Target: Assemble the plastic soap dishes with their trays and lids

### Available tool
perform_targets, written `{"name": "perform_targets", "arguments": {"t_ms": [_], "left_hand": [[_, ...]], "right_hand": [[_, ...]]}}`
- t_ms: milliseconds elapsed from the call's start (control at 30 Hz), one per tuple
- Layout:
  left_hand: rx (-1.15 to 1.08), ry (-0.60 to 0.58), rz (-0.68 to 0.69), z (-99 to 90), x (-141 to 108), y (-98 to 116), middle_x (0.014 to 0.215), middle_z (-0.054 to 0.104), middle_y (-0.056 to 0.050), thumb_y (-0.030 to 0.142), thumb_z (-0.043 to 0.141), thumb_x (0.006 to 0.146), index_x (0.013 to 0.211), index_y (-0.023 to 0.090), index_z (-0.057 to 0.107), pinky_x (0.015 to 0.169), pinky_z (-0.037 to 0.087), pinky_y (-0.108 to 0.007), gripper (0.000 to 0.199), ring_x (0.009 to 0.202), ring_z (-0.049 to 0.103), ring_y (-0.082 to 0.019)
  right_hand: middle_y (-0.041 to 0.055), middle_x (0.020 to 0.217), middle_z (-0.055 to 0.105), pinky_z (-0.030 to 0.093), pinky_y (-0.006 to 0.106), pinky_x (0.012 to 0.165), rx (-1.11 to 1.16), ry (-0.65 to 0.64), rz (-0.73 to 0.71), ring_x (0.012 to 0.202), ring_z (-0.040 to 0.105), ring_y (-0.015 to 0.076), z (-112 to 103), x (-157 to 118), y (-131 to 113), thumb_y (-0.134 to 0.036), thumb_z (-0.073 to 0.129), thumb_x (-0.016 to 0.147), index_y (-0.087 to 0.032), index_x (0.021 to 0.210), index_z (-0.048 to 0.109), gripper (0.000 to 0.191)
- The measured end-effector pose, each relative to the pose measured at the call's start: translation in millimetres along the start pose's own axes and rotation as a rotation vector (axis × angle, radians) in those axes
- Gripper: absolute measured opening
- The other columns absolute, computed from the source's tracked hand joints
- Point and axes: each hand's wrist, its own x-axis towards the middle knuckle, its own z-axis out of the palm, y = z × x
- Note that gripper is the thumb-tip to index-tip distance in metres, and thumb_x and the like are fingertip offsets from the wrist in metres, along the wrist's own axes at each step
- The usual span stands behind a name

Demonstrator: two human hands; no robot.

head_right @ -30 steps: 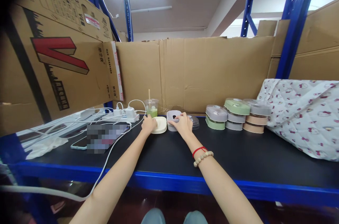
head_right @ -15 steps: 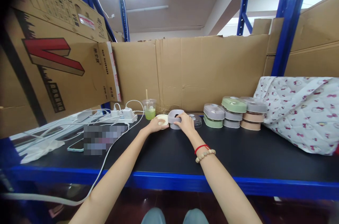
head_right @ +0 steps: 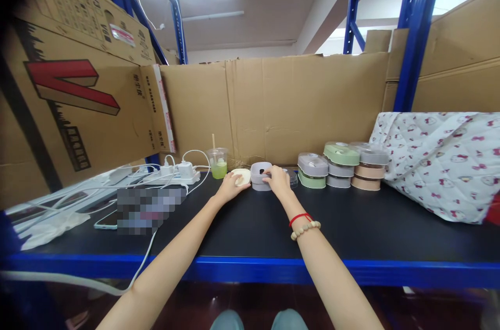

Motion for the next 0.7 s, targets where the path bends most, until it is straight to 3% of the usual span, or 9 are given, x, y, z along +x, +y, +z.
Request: {"name": "perform_targets", "arguments": {"t_ms": [100, 267, 533, 700], "left_hand": [[0.001, 0.022, 0.034, -1.0, -2, 4, 0.141, 0.043, -0.014, 0.035, 0.067, 0.071, 0.121, 0.019, 0.057, 0.110, 0.021, -0.039, 0.054, 0.136, 0.028, -0.031], [0.012, 0.040, 0.143, -2.2, -4, 12, 0.145, 0.038, -0.010, 0.028, 0.049, 0.083, 0.127, 0.023, 0.051, 0.109, 0.023, -0.045, 0.045, 0.138, 0.025, -0.027], [0.166, 0.077, 0.269, 2.2, -1, 9, 0.137, 0.047, -0.011, 0.019, 0.048, 0.079, 0.124, 0.020, 0.053, 0.106, 0.033, -0.047, 0.045, 0.131, 0.038, -0.026], [0.168, 0.087, 0.320, 2.1, 2, 6, 0.135, 0.049, -0.014, 0.016, 0.046, 0.080, 0.124, 0.015, 0.053, 0.106, 0.034, -0.045, 0.044, 0.130, 0.040, -0.025]], "right_hand": [[0.0035, 0.105, 0.068, 0.048, 0.031, 0.080, 0.007, 0.026, 0.014, 0.102, 0.061, 0.0223, -3, 1, 2, -0.019, 0.061, 0.079, -0.028, 0.097, 0.071, 0.022], [0.0065, 0.116, 0.062, 0.044, 0.028, 0.089, -0.075, 0.053, 0.180, 0.107, 0.058, 0.0185, -8, 5, 21, -0.014, 0.035, 0.091, -0.028, 0.113, 0.064, 0.039], [0.0099, 0.111, 0.060, 0.045, 0.029, 0.085, -0.131, -0.027, 0.291, 0.100, 0.062, 0.0223, 6, 6, 35, -0.022, 0.045, 0.088, -0.025, 0.112, 0.067, 0.032], [0.0105, 0.119, 0.056, 0.045, 0.032, 0.087, -0.131, -0.044, 0.305, 0.108, 0.058, 0.0265, 2, 5, 33, -0.036, 0.055, 0.083, -0.027, 0.115, 0.065, 0.035]]}}
